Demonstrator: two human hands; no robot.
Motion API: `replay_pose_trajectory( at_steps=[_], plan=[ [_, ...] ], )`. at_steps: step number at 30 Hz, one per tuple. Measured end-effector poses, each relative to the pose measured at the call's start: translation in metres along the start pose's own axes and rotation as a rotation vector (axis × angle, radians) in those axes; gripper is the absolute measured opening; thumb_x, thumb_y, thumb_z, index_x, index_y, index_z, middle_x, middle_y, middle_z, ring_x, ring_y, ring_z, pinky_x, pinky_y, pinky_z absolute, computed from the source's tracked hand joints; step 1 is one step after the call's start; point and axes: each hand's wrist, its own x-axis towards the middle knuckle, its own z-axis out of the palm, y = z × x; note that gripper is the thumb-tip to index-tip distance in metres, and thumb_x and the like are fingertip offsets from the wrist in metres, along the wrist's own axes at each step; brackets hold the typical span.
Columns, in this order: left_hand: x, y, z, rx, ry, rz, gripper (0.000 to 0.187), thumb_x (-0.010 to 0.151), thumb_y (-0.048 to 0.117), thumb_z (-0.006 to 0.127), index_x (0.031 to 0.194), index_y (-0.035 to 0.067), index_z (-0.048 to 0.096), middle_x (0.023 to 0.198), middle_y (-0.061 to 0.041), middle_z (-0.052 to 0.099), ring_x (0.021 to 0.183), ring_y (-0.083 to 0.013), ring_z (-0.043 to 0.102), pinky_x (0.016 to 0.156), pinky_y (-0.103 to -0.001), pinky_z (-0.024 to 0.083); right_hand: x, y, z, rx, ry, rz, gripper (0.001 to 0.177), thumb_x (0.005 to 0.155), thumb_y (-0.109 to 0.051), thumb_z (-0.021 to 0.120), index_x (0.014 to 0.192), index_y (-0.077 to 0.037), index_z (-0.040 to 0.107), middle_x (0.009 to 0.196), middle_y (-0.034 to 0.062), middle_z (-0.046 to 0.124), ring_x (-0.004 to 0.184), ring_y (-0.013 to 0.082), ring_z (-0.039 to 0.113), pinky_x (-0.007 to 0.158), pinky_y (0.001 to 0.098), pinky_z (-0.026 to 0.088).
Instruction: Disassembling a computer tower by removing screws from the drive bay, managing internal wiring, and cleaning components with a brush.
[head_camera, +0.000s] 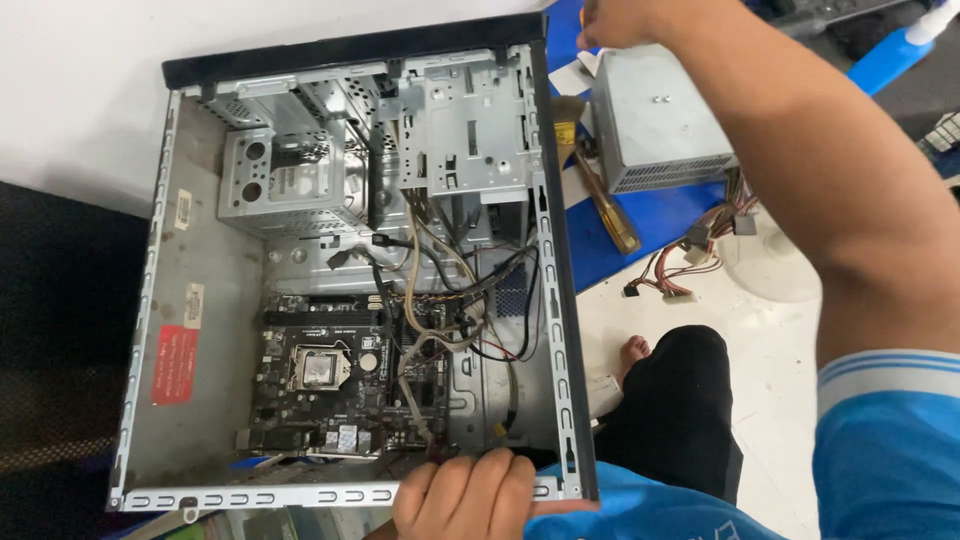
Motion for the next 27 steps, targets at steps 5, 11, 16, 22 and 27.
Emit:
replay_pose_trajectory(
  at_steps=[5,11,16,22,27],
  plan=[
    [-0.004,-0.004,0.002,0.037,-0.008,0.038,0.061,0.1,0.082,0.042,0.076,0.03,0.062,0.07,0.01,0.063,0.059,-0.011,0.056,0.062,-0.029,0.042,0.05,-0.025,0.033,-0.394,-0.124,0.258,0.044,0.086,-0.048,0.082,0.111,-0.013,0.073,0.123,0.0114,0.062,0.094,0.0353,0.07,0.072,0.0465,0.055],
    [-0.002,0.0,-0.001,0.022,-0.03,0.006,0.061,0.101,0.077,0.039,0.073,0.029,0.062,0.069,0.009,0.064,0.054,-0.0098,0.055,0.055,-0.029,0.04,0.03,-0.05,0.025,-0.437,-0.235,0.419,0.042,0.092,-0.037,0.076,0.13,-0.019,0.075,0.127,0.0051,0.069,0.102,0.0327,0.073,0.08,0.0425,0.056],
    [0.003,0.002,0.0,-0.032,-0.038,-0.095,0.066,0.099,0.079,0.037,0.071,0.024,0.061,0.069,0.007,0.066,0.052,-0.0111,0.054,0.053,-0.032,0.041,0.041,-0.042,0.037,-0.475,-0.182,0.365,0.022,0.088,-0.016,0.08,0.109,-0.023,0.081,0.107,-0.0007,0.067,0.085,0.0275,0.07,0.061,0.0349,0.052],
    [0.006,-0.008,0.002,0.029,0.052,0.071,0.057,0.104,0.073,0.038,0.073,0.03,0.06,0.067,0.012,0.061,0.054,-0.0082,0.052,0.057,-0.026,0.037,0.031,-0.056,0.032,-0.538,-0.084,0.348,0.032,0.082,-0.008,0.081,0.111,-0.021,0.08,0.106,-0.0013,0.068,0.09,0.0298,0.066,0.064,0.0412,0.045],
    [0.007,-0.003,-0.009,-0.06,-0.064,-0.003,0.02,0.098,0.025,0.061,0.079,0.028,0.066,0.075,0.01,0.067,0.063,-0.0087,0.058,0.067,-0.028,0.039,-0.037,-0.087,0.013,-0.639,-0.254,0.132,0.045,0.089,-0.03,0.067,0.133,-0.036,0.067,0.139,0.0003,0.067,0.147,0.0326,0.038,0.115,0.0544,0.031]
  ],
)
